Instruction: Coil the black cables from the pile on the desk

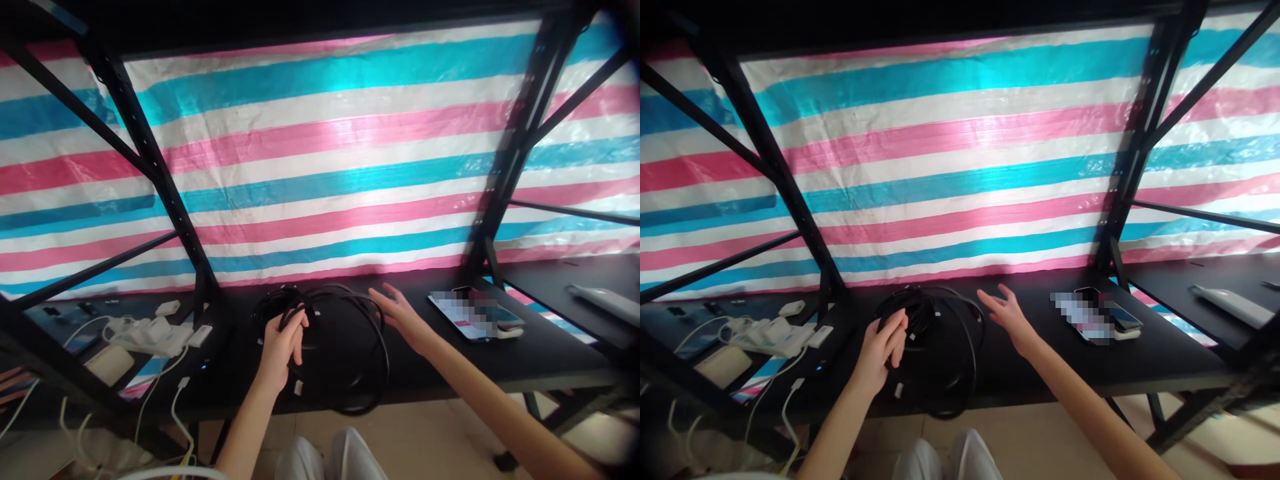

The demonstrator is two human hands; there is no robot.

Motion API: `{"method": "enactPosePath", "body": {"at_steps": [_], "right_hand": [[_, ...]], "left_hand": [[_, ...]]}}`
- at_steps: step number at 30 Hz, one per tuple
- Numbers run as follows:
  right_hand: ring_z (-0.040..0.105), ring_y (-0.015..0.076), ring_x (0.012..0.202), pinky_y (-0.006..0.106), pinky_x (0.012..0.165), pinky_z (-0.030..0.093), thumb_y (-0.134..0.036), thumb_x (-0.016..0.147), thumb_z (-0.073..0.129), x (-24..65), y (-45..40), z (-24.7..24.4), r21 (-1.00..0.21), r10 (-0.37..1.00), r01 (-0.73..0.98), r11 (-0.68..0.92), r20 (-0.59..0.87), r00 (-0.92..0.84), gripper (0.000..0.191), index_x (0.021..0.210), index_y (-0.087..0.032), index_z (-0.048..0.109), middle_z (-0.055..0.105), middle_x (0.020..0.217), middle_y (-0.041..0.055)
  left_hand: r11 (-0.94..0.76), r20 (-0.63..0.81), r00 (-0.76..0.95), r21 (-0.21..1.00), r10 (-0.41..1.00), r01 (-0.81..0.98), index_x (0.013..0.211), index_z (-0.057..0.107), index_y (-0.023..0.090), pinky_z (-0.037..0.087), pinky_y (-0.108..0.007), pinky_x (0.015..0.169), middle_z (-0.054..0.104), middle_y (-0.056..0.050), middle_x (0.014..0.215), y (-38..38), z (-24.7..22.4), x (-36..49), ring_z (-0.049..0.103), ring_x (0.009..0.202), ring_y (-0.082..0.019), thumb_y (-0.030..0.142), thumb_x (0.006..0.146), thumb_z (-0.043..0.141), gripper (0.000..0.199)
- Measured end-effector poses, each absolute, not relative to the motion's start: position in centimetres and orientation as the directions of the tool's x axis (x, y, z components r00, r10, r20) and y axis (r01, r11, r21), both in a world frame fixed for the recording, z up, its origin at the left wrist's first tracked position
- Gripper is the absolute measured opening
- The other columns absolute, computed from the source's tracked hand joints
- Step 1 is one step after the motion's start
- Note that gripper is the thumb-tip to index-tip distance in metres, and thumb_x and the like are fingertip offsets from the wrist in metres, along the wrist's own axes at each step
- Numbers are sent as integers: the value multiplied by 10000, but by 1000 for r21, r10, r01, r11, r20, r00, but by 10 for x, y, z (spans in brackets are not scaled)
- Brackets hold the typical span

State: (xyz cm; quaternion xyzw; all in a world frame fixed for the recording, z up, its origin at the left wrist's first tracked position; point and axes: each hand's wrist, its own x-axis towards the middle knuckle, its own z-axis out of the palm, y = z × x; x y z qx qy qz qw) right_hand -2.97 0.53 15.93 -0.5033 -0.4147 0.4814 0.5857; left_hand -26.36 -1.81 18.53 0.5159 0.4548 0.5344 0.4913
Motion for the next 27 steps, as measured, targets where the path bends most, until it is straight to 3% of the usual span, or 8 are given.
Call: {"method": "enactPosePath", "body": {"at_steps": [3, 7, 9, 12, 16, 20, 23, 27], "right_hand": [[439, 259, 1256, 420, 1015, 375, -526, 716, 650, -26, -8, 177, -966, 950, 33, 255, 257, 176, 728, 1343, -265, 388, 511, 1315, 108], [528, 262, 1146, 379, 966, 403, -402, 706, 690, -42, -35, 218, -796, 854, 350, 494, 370, -365, 640, 1293, -245, 491, 575, 1243, 85], [627, 215, 895, 300, 778, 470, -363, 756, 642, -54, -43, 227, -727, 818, 457, 512, 250, -518, 412, 1134, -204, 605, 671, 1011, 60], [546, 125, 579, 222, 523, 374, -339, 816, 574, -66, -46, 226, -649, 823, 574, 499, 148, -548, 201, 897, -171, 649, 638, 709, 7], [485, 107, 573, 222, 528, 336, -291, 862, 527, -67, -45, 221, -646, 806, 536, 544, 225, -548, 168, 891, -183, 651, 614, 704, -1], [492, 119, 637, 228, 564, 351, -333, 852, 556, -64, -38, 218, -757, 821, 417, 503, 268, -504, 187, 844, -177, 659, 607, 738, 4], [398, 88, 541, 216, 479, 280, -488, 845, 533, -62, -28, 213, -895, 879, 294, 335, 185, -439, 353, 819, -156, 649, 499, 625, -16], [269, 53, 463, 202, 437, 183, -588, 811, 525, -58, -14, 210, -990, 920, 99, 105, 59, -388, 452, 782, -148, 629, 367, 549, -58]], "left_hand": [[-227, 238, 37, 855, 971, 466, 607, 631, 183, 269, -223, 446, 479, 38, 396, -22, 203, -259, 443, 376, -106, 416, 762, 569, 286], [-344, 277, 230, 495, 933, 798, 649, 693, 221, 299, -247, 548, 678, -22, 642, -31, 222, -241, 625, 673, -195, 332, 757, 554, 208], [-346, 232, 266, 454, 936, 821, 667, 699, 232, 288, -245, 545, 687, -15, 652, -33, 225, -236, 623, 668, -190, 270, 724, 562, 153], [-355, 209, 288, 524, 935, 774, 599, 660, 219, 275, -230, 514, 652, 3, 597, -32, 221, -241, 585, 601, -164, 241, 664, 602, 90], [-434, 300, 315, 603, 901, 669, 588, 610, 218, 306, -221, 493, 596, 25, 558, -30, 204, -259, 531, 521, -144, 238, 617, 657, 58], [-499, 363, 343, 642, 867, 582, 1002, 641, 263, 459, -281, 750, 671, -26, 957, -29, 181, -272, 624, 880, -219, 123, 619, 609, 409], [-525, 444, 284, 667, 850, 528, 1327, 429, 299, 439, -329, 929, 508, -55, 1317, -25, 169, -275, 519, 1167, -220, 78, 705, 496, 663], [-625, 620, 209, 589, 756, 513, 1382, 342, 302, 467, -302, 917, 385, -65, 1414, -23, 169, -276, 521, 1165, -193, 50, 771, 412, 665]]}}
